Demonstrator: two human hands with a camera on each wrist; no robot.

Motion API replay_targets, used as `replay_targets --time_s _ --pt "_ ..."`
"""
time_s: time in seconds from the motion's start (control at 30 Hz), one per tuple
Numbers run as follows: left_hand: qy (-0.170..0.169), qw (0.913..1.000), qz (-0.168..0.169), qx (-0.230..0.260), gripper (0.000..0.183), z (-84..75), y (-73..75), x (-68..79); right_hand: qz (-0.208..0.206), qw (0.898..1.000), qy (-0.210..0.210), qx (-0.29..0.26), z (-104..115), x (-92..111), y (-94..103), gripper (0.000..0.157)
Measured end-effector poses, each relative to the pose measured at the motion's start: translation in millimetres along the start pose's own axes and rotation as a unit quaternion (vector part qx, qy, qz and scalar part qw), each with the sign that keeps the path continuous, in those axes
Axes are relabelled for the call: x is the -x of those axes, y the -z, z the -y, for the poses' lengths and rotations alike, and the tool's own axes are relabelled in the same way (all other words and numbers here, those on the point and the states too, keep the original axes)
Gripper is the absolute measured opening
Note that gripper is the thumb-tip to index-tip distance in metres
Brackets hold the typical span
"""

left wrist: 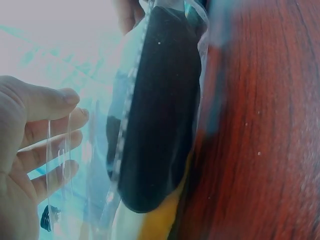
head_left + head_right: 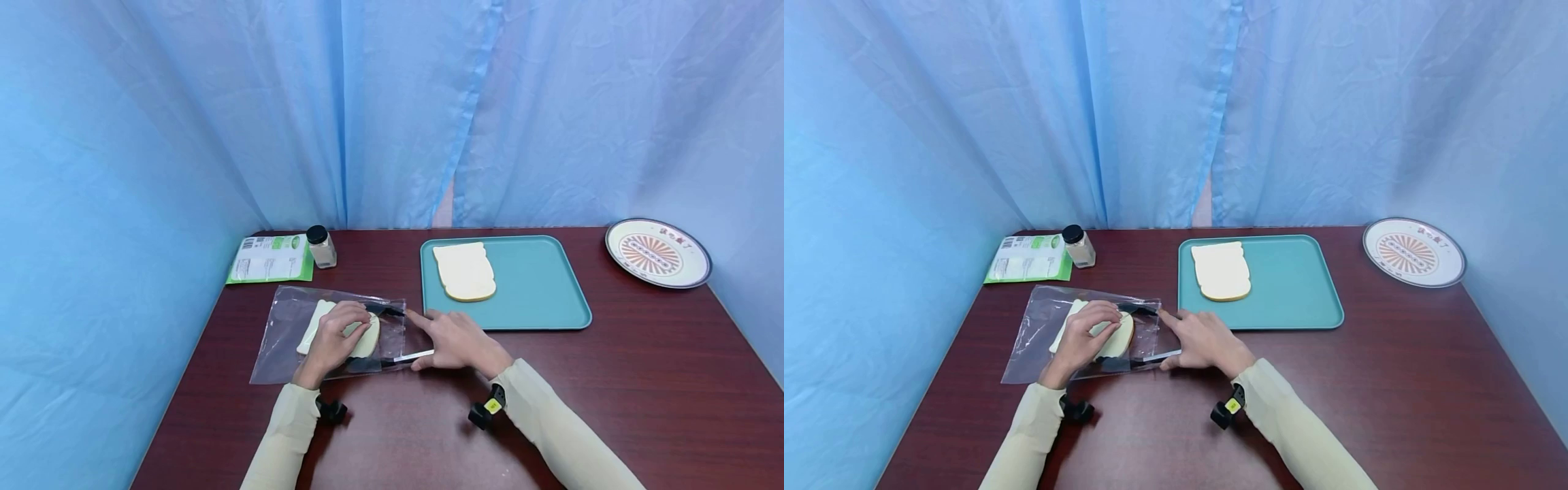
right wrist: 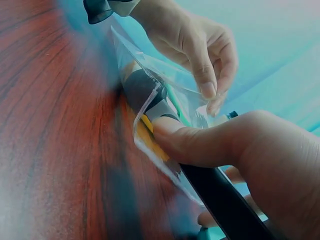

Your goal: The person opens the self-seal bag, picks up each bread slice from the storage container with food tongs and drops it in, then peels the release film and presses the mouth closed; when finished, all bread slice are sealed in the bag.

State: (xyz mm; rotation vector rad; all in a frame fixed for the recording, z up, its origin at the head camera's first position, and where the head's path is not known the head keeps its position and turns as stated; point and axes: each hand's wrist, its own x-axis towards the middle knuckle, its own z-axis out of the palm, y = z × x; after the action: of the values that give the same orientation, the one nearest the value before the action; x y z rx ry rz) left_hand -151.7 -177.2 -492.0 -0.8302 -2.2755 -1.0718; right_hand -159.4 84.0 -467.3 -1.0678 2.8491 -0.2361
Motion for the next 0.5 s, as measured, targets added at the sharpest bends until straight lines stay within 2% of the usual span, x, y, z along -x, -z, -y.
replay_targets --time_s 0.23,0.5 --pt "-0.001 1.0 0.0 -0.006 0.011 0.2 0.6 -0.2 0.001 1.0 -0.007 -0.024 -1.1 0.1 -0.6 0.097" --pt "-0.013 0.9999 -0.008 -0.004 0.012 0.8 0.8 0.0 -0.016 1.0 0.006 -0.01 -2.7 2.5 -0.6 0.099"
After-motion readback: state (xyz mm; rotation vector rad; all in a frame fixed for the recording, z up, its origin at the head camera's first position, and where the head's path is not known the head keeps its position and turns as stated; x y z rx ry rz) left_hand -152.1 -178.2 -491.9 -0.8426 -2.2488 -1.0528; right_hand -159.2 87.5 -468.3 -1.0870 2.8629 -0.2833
